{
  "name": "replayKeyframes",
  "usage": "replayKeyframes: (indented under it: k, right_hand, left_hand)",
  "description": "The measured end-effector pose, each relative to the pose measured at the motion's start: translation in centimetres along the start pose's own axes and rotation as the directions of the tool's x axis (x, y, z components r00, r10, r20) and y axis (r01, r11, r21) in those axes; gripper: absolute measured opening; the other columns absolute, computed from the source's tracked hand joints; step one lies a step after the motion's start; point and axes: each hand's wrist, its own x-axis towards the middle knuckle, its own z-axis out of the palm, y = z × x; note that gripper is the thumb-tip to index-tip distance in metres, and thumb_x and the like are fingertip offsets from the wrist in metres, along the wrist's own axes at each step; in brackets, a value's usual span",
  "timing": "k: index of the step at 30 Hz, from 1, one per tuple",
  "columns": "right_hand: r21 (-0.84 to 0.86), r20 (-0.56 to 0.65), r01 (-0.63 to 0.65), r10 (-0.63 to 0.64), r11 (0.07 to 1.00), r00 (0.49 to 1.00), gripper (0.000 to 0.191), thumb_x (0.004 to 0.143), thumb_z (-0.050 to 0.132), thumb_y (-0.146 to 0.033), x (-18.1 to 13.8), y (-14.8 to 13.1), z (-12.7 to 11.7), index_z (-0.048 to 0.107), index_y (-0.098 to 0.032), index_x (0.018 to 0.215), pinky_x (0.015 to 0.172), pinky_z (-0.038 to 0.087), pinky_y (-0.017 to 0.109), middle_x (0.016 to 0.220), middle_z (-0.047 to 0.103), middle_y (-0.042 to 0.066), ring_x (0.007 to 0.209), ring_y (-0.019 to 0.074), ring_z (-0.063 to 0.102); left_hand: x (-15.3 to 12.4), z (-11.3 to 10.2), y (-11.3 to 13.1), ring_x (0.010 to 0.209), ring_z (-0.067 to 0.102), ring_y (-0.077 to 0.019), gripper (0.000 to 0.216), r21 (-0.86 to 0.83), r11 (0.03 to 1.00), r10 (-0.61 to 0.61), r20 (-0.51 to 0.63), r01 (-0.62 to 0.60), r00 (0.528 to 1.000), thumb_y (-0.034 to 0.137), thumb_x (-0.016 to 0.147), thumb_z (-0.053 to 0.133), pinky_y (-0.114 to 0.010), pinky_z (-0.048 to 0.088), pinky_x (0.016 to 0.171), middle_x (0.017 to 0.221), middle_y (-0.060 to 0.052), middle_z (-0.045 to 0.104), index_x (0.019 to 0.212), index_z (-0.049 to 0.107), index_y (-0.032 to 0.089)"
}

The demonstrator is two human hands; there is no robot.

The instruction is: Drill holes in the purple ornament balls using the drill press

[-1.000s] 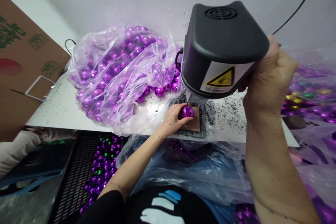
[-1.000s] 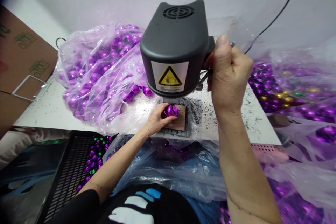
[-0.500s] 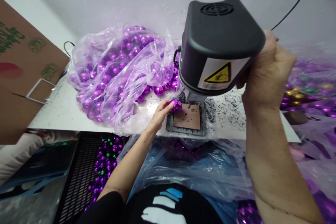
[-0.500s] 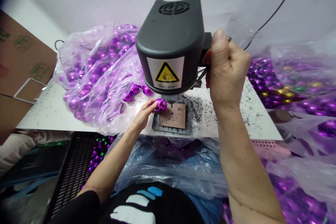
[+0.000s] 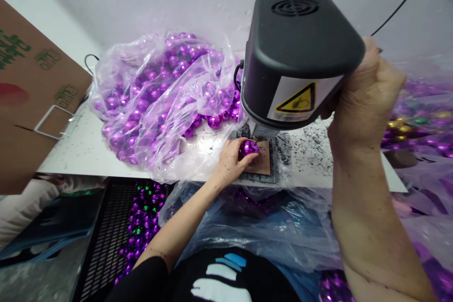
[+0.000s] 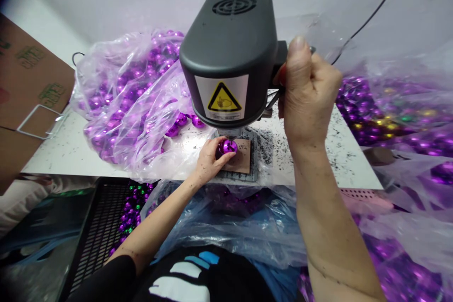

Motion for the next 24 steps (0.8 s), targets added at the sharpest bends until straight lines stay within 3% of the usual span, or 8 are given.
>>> replayKeyframes:
  k: [4,9,15,19,24]
  right_hand:
    - [0.009,0.000,-0.012,0.012,1.000,1.000,0.044,0.091,0.050,-0.048,-0.1,-0.4,0.0,0.047,-0.013,0.063,0.036,0.022,0.021,0.047,0.036,-0.004,0.035,0.0051,0.036]
    - [0.034,0.039,-0.028,0.027,0.999,0.999,0.043,0.089,0.053,-0.050,0.0,-0.4,-0.1,0.047,-0.014,0.066,0.032,0.021,0.021,0.048,0.036,-0.005,0.034,0.0057,0.036]
    - [0.013,0.121,-0.075,0.073,0.997,0.990,0.038,0.088,0.056,-0.040,-0.4,-1.7,-1.1,0.047,-0.014,0.062,0.033,0.020,0.021,0.048,0.031,-0.005,0.036,0.0037,0.032]
    - [-0.181,0.143,-0.018,0.045,0.983,0.989,0.025,0.086,0.052,-0.024,-3.0,-3.6,-2.2,0.056,-0.014,0.064,0.038,0.024,0.022,0.049,0.036,-0.004,0.042,0.0039,0.036]
    - [-0.300,0.096,-0.057,0.090,0.952,0.991,0.022,0.088,0.053,-0.036,-7.1,-3.3,-3.3,0.059,-0.019,0.075,0.043,0.031,0.025,0.055,0.047,-0.003,0.045,0.0072,0.041]
  left_hand:
    - [-0.2,1.2,0.0,0.110,0.057,-0.0250,0.045,0.053,0.985,0.168,-0.017,-0.167,0.986,0.039,0.087,0.070,-0.040,0.046,0.098,0.117,-0.012,0.064,0.123,0.056,0.016]
    - [-0.3,2.5,-0.3,0.113,0.058,-0.0241,0.044,0.001,0.994,0.109,-0.031,-0.109,0.994,0.034,0.087,0.070,-0.041,0.043,0.103,0.119,-0.010,0.063,0.123,0.051,0.018]
    - [-0.5,2.4,-0.6,0.120,0.056,-0.0241,0.045,0.038,0.995,0.091,0.075,-0.094,0.993,0.037,0.093,0.062,-0.053,0.021,0.120,0.124,-0.010,0.062,0.131,0.045,0.020]
    - [-0.5,2.2,-0.5,0.122,0.054,-0.0249,0.043,0.045,0.994,0.092,0.107,-0.097,0.990,0.038,0.095,0.057,-0.055,0.019,0.121,0.125,-0.011,0.061,0.131,0.044,0.019]
    - [-0.4,2.0,-0.4,0.126,0.052,-0.0260,0.046,0.028,0.995,0.090,0.119,-0.094,0.989,0.036,0.094,0.058,-0.056,0.018,0.122,0.128,-0.011,0.060,0.134,0.042,0.021]
